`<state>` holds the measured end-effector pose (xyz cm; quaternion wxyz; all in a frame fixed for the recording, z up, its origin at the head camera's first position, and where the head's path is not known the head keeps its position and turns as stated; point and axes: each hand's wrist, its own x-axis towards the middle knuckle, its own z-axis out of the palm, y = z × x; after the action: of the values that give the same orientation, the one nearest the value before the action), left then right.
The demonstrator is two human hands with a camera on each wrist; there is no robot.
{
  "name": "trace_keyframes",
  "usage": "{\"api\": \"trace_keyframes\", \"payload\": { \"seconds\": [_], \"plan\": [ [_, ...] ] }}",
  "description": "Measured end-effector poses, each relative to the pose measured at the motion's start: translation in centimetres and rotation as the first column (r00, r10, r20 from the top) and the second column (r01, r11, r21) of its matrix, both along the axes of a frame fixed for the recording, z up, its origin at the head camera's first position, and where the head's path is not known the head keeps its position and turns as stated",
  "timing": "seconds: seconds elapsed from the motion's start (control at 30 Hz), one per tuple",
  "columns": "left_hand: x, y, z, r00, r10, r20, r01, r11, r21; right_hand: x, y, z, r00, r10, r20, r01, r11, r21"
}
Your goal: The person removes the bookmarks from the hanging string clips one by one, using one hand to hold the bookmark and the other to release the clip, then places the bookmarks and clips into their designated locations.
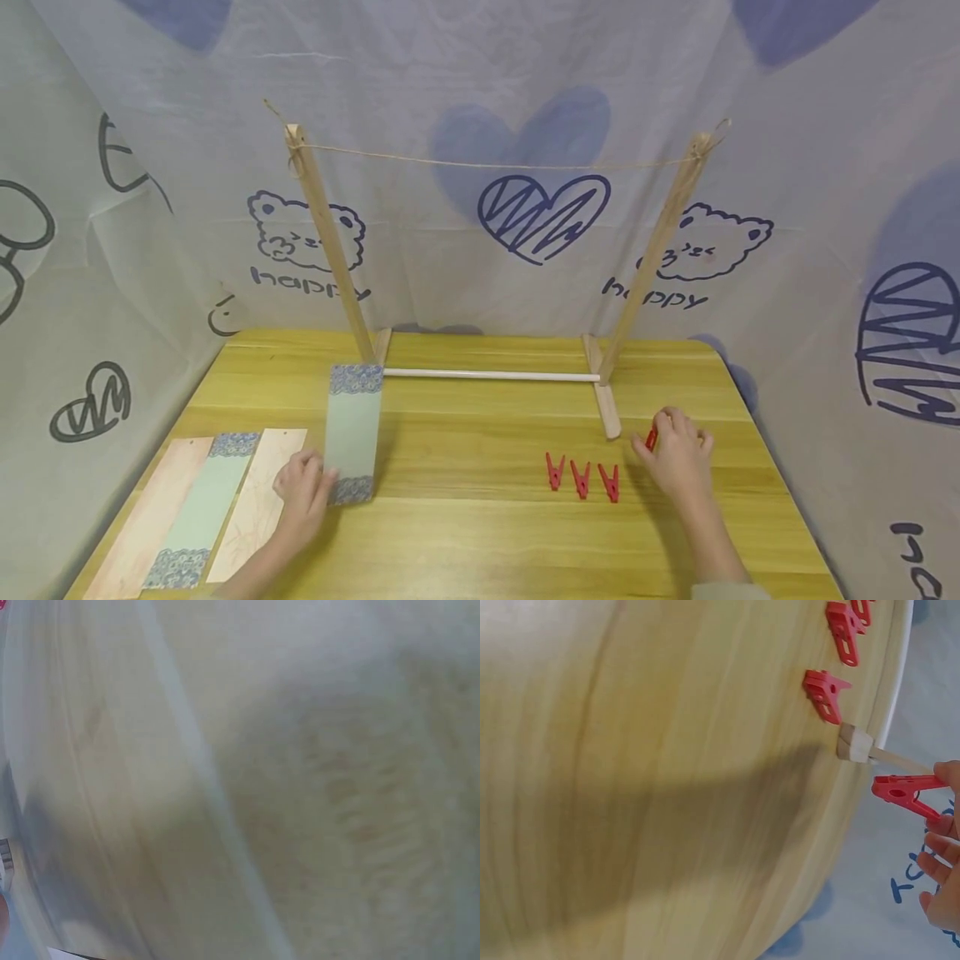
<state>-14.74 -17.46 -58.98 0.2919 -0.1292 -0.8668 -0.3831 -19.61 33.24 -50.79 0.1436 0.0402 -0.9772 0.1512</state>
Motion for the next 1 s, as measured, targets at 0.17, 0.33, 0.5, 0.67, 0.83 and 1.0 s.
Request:
{"api": "trace_keyframes", "payload": {
  "seconds": [0.17, 0.33, 0.5, 0.67, 0.83, 1.0],
  "plan": [
    [0.9, -0.3, -0.2, 0.999, 0.014, 0.043, -0.013, 1.000, -0.007, 0.3, -0.1, -0.8, 1.000, -0.004, 0.025, 0.004, 1.000, 0.013],
    [2.0, -0.6, -0.6, 0.998, 0.035, 0.053, -0.035, 0.999, -0.007, 0.6, -0.2, -1.4, 0.999, -0.011, 0.043, 0.010, 1.000, 0.021],
    [2.7, -1.2, -1.1, 0.998, 0.056, 0.035, -0.056, 0.998, -0.008, 0.8, -0.1, -1.9, 0.998, -0.015, 0.064, 0.014, 1.000, 0.018],
    [3.4, -1.9, -1.3, 0.995, 0.060, 0.074, -0.059, 0.998, -0.008, 1.0, -0.1, -2.2, 0.996, -0.019, 0.086, 0.018, 1.000, 0.021],
    [3.9, -2.7, -1.5, 0.991, 0.076, 0.113, -0.074, 0.997, -0.020, 1.2, -0.1, -2.5, 0.994, -0.020, 0.111, 0.017, 1.000, 0.023],
    [4.3, -3.2, -1.7, 0.990, 0.090, 0.104, -0.087, 0.996, -0.037, 1.4, -0.2, -2.9, 0.990, -0.031, 0.140, 0.028, 0.999, 0.023]
  ]
}}
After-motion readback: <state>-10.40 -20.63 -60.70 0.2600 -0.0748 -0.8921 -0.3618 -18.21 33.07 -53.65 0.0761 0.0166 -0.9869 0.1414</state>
